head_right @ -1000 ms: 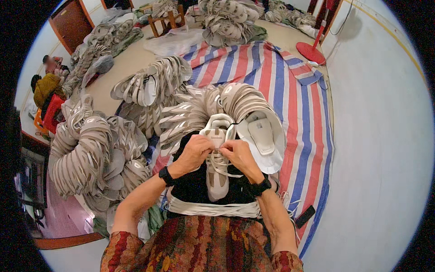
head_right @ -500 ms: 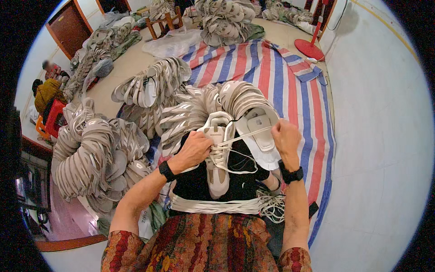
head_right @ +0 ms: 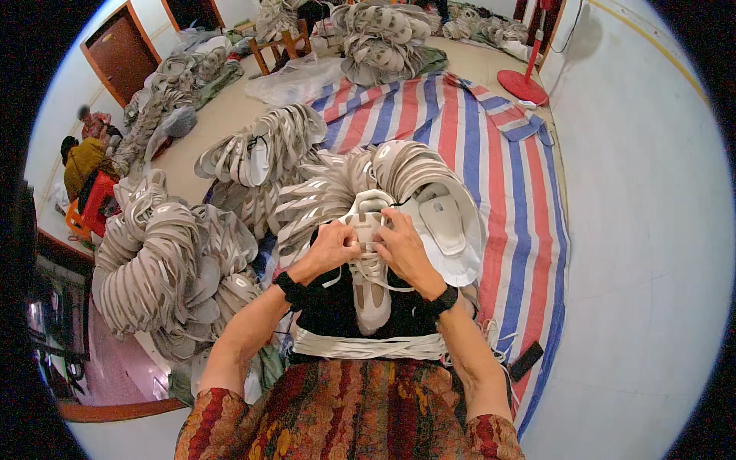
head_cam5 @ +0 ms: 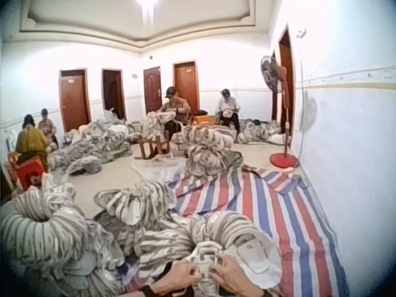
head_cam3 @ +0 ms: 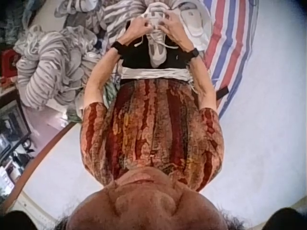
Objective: Lacing a white and tan sneaker while sitting among many shoe components.
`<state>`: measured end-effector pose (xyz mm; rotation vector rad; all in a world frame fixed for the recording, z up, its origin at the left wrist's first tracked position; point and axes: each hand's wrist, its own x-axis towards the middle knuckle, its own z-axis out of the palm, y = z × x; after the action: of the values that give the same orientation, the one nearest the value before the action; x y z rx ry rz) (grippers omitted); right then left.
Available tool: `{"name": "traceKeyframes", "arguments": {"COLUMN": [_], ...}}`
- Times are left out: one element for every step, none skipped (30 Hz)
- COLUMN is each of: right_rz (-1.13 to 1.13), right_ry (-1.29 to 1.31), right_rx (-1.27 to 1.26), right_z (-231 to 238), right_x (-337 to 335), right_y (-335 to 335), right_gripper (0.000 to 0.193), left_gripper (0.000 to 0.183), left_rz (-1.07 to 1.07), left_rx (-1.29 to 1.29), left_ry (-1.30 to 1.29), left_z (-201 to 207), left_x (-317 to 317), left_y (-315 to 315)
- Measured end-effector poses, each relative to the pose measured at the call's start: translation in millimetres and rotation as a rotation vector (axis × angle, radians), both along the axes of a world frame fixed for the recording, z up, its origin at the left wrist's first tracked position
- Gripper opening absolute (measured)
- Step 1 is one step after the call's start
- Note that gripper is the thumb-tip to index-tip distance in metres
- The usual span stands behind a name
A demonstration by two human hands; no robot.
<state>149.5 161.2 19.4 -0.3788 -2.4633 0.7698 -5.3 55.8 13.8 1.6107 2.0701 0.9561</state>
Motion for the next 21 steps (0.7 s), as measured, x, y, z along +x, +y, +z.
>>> {"name": "traceKeyframes", "arguments": {"right_rz": [0.016, 0.011, -0.001, 0.010, 0.011, -0.017, 0.012, 0.021, 0.010, 0.027, 0.031, 0.017, 0.031, 0.021, -0.001, 0.013, 0.006, -0.026, -0.003, -0.008, -0.029], "right_ry": [0.017, 0.017, 0.003, 0.021, 0.032, 0.008, 0.037, 0.029, 0.017, 0.021, 0.020, 0.010, 0.021, 0.029, 0.016, 0.038, 0.040, 0.016, 0.044, 0.027, -0.001], "right_rx": [0.004, -0.008, -0.024, -0.017, -0.048, -0.096, -0.081, -0.075, -0.076, -0.069, -0.063, -0.062, -0.053, -0.050, -0.054, -0.044, -0.032, -0.038, -0.019, -0.031, -0.053], "right_z": [-0.5, -1.5, -2.6, -3.9, -5.4, -6.7, -8.1, -9.1, -10.0, -10.7, -11.3, -11.6, -11.9, -12.1, -12.3, -12.2, -12.1, -11.8, -11.7, -11.7, -11.8], "right_x": [0.2, -0.4, -1.6, -3.1, -4.0, -4.6, -5.0, -4.9, -4.8, -4.7, -4.8, -5.2, -5.7, -6.5, -7.3, -7.8, -8.2, -8.1, -7.8, -7.2, -6.3], "right_y": [0.7, 0.7, 1.2, 1.7, 2.4, 3.7, 4.9, 6.6, 7.8, 8.6, 9.1, 9.1, 8.4, 7.1, 5.5, 4.2, 2.9, 2.3, 2.1, 2.4, 3.2], "right_gripper": [0.014, 0.013, 0.013, 0.013, 0.011, 0.010, 0.010, 0.009, 0.008, 0.008, 0.008, 0.008, 0.008, 0.008, 0.008, 0.008, 0.008, 0.008, 0.008, 0.008, 0.008], "left_gripper": [0.018, 0.015, 0.013, 0.012, 0.012, 0.011, 0.010, 0.010, 0.008, 0.007, 0.009, 0.009, 0.011, 0.012, 0.012, 0.014, 0.016, 0.016, 0.016, 0.017, 0.017], "left_rz": [-0.004, -0.018, -0.030, -0.040, -0.038, -0.069, -0.101, -0.101, -0.084, -0.089, -0.094, -0.085, -0.067, -0.056, -0.048, 0.009, 0.062, 0.065, 0.074, 0.063, 0.081], "left_rx": [-0.002, 0.059, 0.122, 0.185, 0.184, 0.173, 0.162, 0.161, 0.175, 0.188, 0.188, 0.189, 0.172, 0.121, 0.156, 0.047, -0.054, -0.063, -0.042, 0.010, -0.021], "left_ry": [-0.002, 0.031, 0.067, 0.102, 0.102, 0.102, 0.101, 0.098, 0.043, -0.006, -0.032, -0.030, -0.042, -0.065, -0.056, -0.135, -0.200, -0.211, -0.076, 0.059, 0.058], "left_z": [-0.2, -0.6, -1.1, -1.8, -2.7, -3.8, -5.3, -6.5, -7.3, -7.6, -7.4, -6.5, -5.3, -4.1, -2.5, -0.6, 0.9, 2.3, 2.8, 3.2, 4.0], "left_x": [1.5, 2.4, 2.3, 1.8, 1.0, 0.1, -0.4, -0.9, -2.0, -2.9, -4.0, -5.0, -5.5, -4.8, -3.9, -2.6, -0.5, 2.0, 5.7, 8.1, 7.9], "left_y": [-0.7, -2.2, -3.4, -4.8, -6.0, -6.8, -7.3, -7.2, -7.0, -6.6, -6.1, -4.9, -4.1, -3.3, -3.0, -2.9, -2.4, -2.2, -2.3, -2.6, -3.4]}}
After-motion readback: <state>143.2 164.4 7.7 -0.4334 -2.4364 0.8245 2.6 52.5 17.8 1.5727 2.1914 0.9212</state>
